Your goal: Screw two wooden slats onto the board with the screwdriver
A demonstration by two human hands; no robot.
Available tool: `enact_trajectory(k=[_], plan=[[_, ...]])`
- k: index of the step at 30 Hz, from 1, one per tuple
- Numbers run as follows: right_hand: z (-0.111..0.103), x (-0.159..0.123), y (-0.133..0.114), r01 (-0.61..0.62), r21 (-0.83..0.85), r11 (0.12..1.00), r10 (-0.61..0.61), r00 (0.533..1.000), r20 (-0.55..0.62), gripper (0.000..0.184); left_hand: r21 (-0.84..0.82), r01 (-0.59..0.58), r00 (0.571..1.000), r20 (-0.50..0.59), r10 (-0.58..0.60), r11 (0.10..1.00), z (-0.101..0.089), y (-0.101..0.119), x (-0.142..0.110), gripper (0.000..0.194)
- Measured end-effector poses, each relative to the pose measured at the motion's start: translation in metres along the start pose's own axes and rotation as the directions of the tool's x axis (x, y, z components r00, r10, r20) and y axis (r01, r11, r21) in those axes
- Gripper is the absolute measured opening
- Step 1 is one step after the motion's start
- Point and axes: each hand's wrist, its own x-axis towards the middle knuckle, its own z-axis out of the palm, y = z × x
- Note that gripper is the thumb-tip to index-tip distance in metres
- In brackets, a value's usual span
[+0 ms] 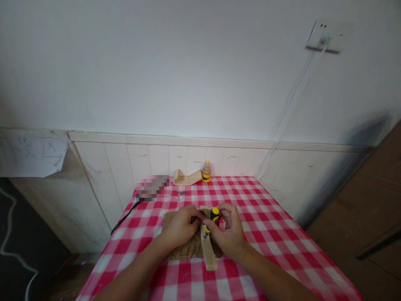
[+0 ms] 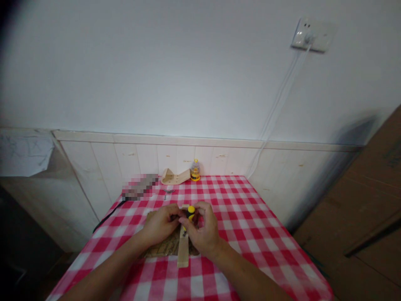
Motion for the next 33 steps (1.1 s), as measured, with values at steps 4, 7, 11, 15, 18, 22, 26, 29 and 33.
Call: enact_trajectory(k=[4,7,11,15,18,22,26,29,33], plan=[[0.001,0.005,0.0,-0.052,0.048,0.998,0.055,0.996,-0.071,0.029,0.009,-0.003,1.0,-0.001,0.003,1.0,0.002,-0.001,0.001,0.027],[0.0,0.01,0.002,-0.065,0.077,0.995,0.072,0.992,-0.104,0.027,0.019,0.007,1.0,-0.012,-0.007,1.0,0.001,0.0,0.001,0.028],[0.0,0.01,0.006,-0.074,0.088,0.993,0.082,0.993,-0.088,0.027,0.011,0.003,1.0,-0.017,-0.003,1.0,0.0,0.001,0.0,0.027],[0.0,0.008,0.009,-0.116,0.07,0.991,0.119,0.992,-0.032,0.03,0.004,-0.004,1.0,-0.016,0.004,1.0,0.0,0.001,0.0,0.025],[-0.001,0.008,0.011,-0.129,0.062,0.99,0.129,0.992,0.007,0.032,0.01,-0.008,1.0,-0.018,0.008,1.0,0.0,0.0,0.0,0.025],[-0.001,0.009,0.012,-0.111,0.063,0.992,0.105,0.991,0.083,0.032,0.018,-0.009,1.0,-0.013,0.01,1.0,0.0,0.0,0.0,0.024],[-0.002,0.009,0.016,-0.104,0.042,0.994,0.098,0.988,0.122,0.039,0.012,-0.019,1.0,-0.012,0.019,1.0,0.001,-0.001,0.001,0.024],[-0.003,0.009,0.018,-0.105,0.065,0.992,0.095,0.985,0.145,0.044,0.003,-0.021,1.0,-0.011,0.021,1.0,0.002,-0.003,0.001,0.023],[-0.004,0.009,0.02,-0.106,0.058,0.993,0.096,0.982,0.162,0.042,-0.016,-0.027,1.0,-0.003,0.027,0.999,0.003,-0.004,0.001,0.023]])
